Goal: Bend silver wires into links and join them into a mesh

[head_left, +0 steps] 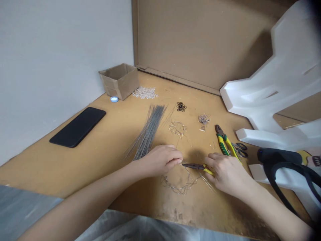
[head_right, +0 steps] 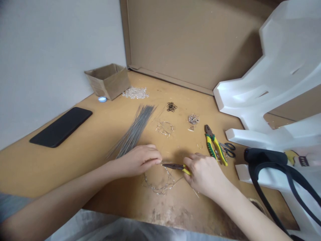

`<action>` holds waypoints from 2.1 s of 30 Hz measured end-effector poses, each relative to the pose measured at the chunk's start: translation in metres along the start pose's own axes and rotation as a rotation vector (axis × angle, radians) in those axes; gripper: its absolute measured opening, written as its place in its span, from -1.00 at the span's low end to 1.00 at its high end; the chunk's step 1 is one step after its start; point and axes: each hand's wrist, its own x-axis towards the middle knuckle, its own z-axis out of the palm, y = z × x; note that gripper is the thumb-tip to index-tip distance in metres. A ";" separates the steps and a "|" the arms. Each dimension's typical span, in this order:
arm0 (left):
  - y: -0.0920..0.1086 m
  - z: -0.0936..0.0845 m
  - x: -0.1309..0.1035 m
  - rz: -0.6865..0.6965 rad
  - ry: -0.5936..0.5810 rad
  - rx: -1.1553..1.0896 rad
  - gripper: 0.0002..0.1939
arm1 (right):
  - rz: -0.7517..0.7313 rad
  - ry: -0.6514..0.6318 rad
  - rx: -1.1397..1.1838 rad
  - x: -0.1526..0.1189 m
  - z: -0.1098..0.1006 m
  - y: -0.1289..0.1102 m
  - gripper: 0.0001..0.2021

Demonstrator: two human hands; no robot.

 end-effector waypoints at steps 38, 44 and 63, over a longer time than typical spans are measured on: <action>-0.006 -0.016 -0.013 -0.305 -0.174 -0.099 -0.80 | 0.166 0.132 1.103 0.049 0.043 -0.038 -0.96; -0.013 -0.009 -0.007 -0.238 -0.237 -0.178 -0.86 | 0.173 0.050 1.159 0.039 0.038 -0.032 -0.90; -0.017 0.016 0.004 -0.143 -0.222 -0.513 -0.89 | 0.123 0.049 1.358 0.038 0.047 -0.033 -0.92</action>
